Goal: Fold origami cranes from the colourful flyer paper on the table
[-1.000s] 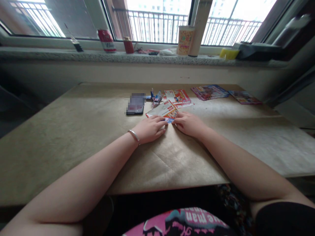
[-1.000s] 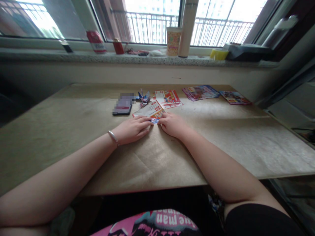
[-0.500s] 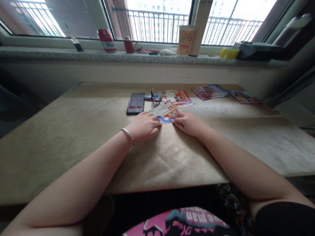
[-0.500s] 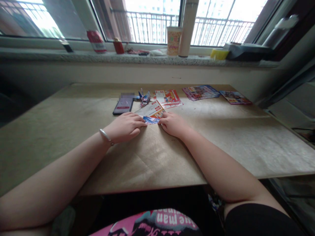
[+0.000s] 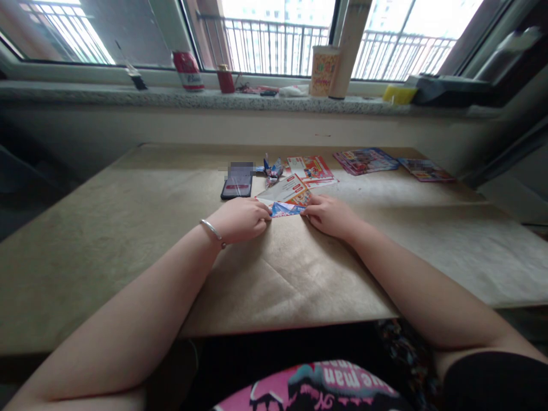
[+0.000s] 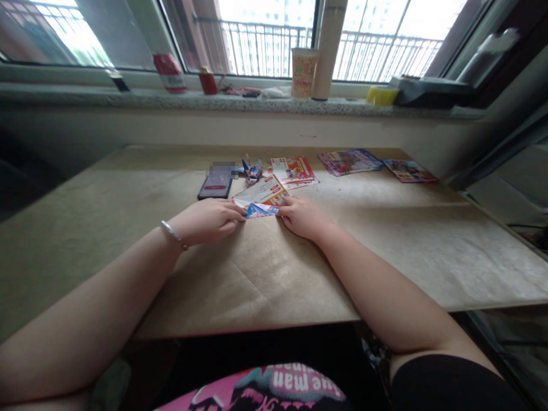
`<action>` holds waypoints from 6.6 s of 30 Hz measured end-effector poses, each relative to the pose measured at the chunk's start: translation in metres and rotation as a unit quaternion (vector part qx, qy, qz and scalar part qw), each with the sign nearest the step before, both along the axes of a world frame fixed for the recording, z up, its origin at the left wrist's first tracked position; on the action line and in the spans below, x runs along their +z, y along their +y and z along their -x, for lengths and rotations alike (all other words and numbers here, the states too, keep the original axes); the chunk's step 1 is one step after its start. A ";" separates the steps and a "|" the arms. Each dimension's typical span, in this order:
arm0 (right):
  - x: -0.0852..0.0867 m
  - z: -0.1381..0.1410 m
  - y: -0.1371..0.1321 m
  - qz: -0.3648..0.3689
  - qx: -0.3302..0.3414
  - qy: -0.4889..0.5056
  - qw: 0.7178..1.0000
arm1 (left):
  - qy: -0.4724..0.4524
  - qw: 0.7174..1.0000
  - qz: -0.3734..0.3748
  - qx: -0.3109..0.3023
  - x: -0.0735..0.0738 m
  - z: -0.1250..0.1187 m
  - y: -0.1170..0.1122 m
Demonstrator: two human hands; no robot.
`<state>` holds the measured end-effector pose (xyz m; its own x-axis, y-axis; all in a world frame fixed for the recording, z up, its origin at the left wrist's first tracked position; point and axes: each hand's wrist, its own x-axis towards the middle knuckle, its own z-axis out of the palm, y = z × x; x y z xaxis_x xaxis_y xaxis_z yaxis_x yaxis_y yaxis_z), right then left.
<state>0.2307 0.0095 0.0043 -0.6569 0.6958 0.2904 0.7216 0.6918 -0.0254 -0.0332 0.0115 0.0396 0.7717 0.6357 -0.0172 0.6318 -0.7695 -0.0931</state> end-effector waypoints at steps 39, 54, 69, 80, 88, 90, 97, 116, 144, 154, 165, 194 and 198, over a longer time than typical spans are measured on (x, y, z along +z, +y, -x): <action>0.016 -0.037 0.002 0.113 -0.050 0.017 0.992 | -0.066 0.997 0.046 -0.002 -0.008 0.004 0.009; 0.016 -0.051 0.007 0.108 -0.036 0.003 0.993 | -0.083 0.996 0.040 0.022 -0.011 0.004 0.007; 0.008 -0.034 0.001 -0.029 -0.076 0.140 0.987 | -0.060 0.998 -0.001 0.004 -0.024 -0.010 -0.001; 0.002 -0.030 0.006 -0.013 -0.003 0.138 0.990 | -0.070 0.997 0.044 -0.002 -0.029 -0.008 0.006; -0.002 -0.028 0.005 0.068 0.039 0.100 0.992 | -0.071 0.996 -0.003 0.047 -0.036 -0.013 0.004; -0.002 -0.026 0.004 0.079 0.033 0.080 0.993 | -0.067 0.996 -0.016 0.064 -0.037 -0.013 0.003; 0.008 -0.010 -0.007 0.036 -0.025 -0.041 0.998 | -0.085 0.994 -0.048 0.047 -0.036 -0.013 0.003; 0.008 -0.005 -0.010 0.052 0.039 0.036 0.997 | -0.127 0.991 0.043 -0.015 -0.034 -0.015 0.002; 0.004 -0.012 0.007 0.138 -0.245 0.053 0.958 | -0.156 0.982 0.084 -0.059 -0.033 -0.020 -0.002; 0.003 -0.031 0.012 0.155 -0.255 0.042 0.954 | -0.134 0.986 0.044 -0.084 -0.033 -0.023 -0.003; 0.026 -0.012 -0.011 -0.068 -0.164 0.016 0.984 | -0.135 0.986 0.039 -0.093 -0.038 -0.025 -0.002; -0.010 0.003 0.017 0.106 -0.207 0.073 0.970 | -0.119 0.991 -0.039 -0.056 -0.031 -0.029 -0.008; -0.010 0.004 0.017 0.111 -0.219 0.069 0.967 | -0.108 0.992 -0.048 -0.046 -0.030 -0.031 -0.009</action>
